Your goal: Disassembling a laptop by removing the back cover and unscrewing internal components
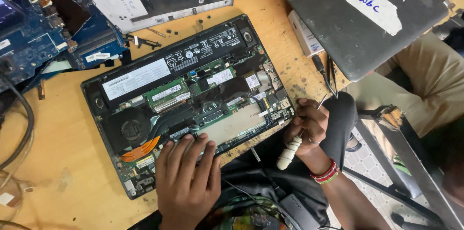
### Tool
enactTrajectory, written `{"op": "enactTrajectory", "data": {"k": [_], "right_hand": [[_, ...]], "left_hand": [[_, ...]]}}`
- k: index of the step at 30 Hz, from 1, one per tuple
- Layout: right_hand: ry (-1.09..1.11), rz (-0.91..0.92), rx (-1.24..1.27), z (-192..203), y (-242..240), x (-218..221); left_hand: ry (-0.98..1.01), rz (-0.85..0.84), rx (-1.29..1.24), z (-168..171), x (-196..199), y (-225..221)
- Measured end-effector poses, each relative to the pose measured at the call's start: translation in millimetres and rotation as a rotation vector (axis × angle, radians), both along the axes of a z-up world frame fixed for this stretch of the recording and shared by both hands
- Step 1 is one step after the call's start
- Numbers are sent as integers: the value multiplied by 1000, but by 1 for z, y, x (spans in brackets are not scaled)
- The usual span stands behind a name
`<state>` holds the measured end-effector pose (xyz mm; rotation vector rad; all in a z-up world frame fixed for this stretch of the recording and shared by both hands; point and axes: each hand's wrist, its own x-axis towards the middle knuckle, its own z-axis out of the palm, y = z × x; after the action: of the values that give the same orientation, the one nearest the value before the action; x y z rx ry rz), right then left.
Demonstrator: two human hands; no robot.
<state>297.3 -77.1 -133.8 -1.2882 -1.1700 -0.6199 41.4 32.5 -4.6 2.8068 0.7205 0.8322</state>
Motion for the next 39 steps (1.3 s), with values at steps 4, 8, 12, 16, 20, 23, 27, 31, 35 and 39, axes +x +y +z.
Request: {"op": "enactTrajectory", "data": {"k": [4, 8, 12, 16, 20, 23, 27, 31, 35, 39], "right_hand": [[4, -26, -18, -2, -2, -1], [35, 2, -11, -5, -2, -1], [30, -4, -17, -4, -2, -1], [15, 1, -23, 1, -1, -2], [1, -20, -17, 2, 0, -2], [-6, -10, -20, 2, -1, -1], [8, -22, -25, 0, -1, -2], [-1, -30, -13, 2, 0, -2], [13, 2, -21, 0, -2, -1], [25, 4, -42, 2, -2, -1]], "left_hand": [[15, 4, 5, 1, 0, 0], [14, 13, 6, -2, 0, -1], [20, 3, 13, 0, -1, -1], [19, 3, 20, 1, -1, -1], [16, 4, 4, -1, -2, -2], [14, 2, 7, 1, -1, -1], [11, 7, 9, 0, -1, -1], [14, 8, 17, -1, -1, -2], [15, 11, 5, 0, -1, -2], [18, 5, 10, 0, -1, -1]]}}
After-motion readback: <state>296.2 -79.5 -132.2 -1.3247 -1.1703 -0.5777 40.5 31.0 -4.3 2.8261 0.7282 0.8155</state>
